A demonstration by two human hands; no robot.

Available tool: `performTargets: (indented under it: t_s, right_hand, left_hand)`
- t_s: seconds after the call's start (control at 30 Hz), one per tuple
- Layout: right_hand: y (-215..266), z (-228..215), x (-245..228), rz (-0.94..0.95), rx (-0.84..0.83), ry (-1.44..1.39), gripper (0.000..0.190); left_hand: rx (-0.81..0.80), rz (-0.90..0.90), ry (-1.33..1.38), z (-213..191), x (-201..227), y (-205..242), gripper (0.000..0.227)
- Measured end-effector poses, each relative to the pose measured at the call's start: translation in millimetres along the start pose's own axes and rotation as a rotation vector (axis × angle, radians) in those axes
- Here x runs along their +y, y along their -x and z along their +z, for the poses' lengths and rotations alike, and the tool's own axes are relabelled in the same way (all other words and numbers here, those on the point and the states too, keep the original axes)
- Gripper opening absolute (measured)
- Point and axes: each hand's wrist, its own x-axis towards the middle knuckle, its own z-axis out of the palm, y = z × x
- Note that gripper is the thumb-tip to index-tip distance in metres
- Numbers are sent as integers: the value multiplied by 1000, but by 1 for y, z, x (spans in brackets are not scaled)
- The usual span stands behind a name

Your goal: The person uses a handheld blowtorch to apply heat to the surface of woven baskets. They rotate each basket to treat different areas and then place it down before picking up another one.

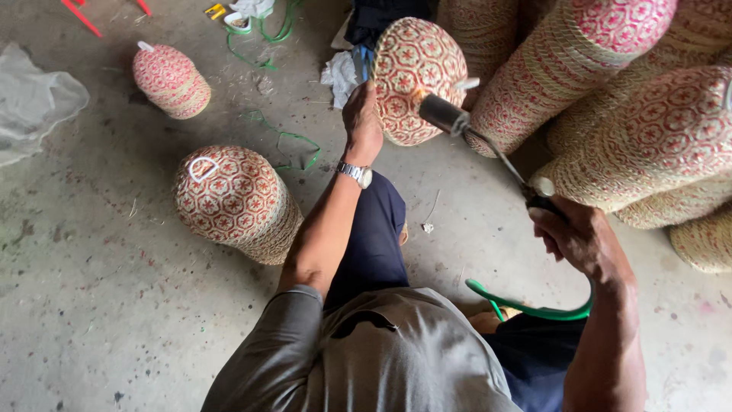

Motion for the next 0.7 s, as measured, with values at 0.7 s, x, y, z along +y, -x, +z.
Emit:
performTargets:
  t_s: [0.7]
  right_hand:
    - [28,27,109,-69,164,-196,39]
  left_hand:
    - [753,312,41,-329,246,140,46]
